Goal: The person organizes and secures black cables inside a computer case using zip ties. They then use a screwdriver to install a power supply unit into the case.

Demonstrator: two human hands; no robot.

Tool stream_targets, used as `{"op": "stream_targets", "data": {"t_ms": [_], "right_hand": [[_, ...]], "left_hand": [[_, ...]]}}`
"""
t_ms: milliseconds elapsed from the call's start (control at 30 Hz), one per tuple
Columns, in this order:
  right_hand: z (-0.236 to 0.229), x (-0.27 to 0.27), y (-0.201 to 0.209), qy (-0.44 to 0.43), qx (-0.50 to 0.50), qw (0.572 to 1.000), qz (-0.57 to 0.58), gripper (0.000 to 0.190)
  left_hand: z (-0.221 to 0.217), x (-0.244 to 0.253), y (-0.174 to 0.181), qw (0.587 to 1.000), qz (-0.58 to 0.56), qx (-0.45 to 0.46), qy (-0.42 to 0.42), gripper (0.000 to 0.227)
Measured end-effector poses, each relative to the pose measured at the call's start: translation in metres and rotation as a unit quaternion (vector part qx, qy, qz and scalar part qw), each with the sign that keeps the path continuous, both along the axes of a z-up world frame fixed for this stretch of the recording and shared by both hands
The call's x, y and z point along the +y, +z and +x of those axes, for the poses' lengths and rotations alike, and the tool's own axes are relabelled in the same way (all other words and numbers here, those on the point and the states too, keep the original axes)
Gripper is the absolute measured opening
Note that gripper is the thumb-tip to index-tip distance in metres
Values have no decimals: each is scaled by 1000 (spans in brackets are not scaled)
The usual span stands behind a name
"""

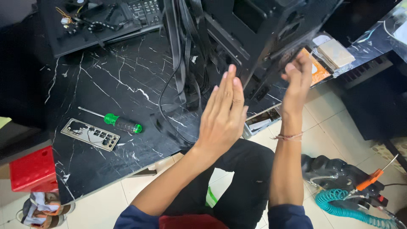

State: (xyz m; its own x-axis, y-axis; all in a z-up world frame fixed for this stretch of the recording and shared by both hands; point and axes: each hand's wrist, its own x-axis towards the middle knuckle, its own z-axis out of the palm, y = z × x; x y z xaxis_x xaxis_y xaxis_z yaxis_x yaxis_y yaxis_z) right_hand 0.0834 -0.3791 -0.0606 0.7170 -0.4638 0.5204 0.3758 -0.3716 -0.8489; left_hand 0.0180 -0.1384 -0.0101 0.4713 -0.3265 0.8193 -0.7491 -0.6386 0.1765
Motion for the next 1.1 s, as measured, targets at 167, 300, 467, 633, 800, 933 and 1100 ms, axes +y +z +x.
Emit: {"op": "stream_targets", "data": {"t_ms": [167,300,467,633,800,933,1100], "right_hand": [[-27,24,16,-9,-5,1000,29,54],[-34,22,3,-26,-9,997,70,50],[-55,40,4,-42,-34,998,31,32],[-78,60,24,-30,-46,998,4,26],[-85,52,16,2,-19,1000,-15,24],[-98,78,38,51,5,998,-18,28],[-97,117,48,172,-5,985,-25,23]], "left_hand": [[15,17,0,998,-26,59,-3,81],[23,34,9,992,-61,108,-18,90],[30,42,-2,991,-107,65,-38,88],[7,12,-42,990,-32,-79,113,79],[0,-5,-50,998,-60,18,-19,117],[9,19,-30,999,-37,8,9,125],[1,62,3,997,-39,35,54,128]]}}
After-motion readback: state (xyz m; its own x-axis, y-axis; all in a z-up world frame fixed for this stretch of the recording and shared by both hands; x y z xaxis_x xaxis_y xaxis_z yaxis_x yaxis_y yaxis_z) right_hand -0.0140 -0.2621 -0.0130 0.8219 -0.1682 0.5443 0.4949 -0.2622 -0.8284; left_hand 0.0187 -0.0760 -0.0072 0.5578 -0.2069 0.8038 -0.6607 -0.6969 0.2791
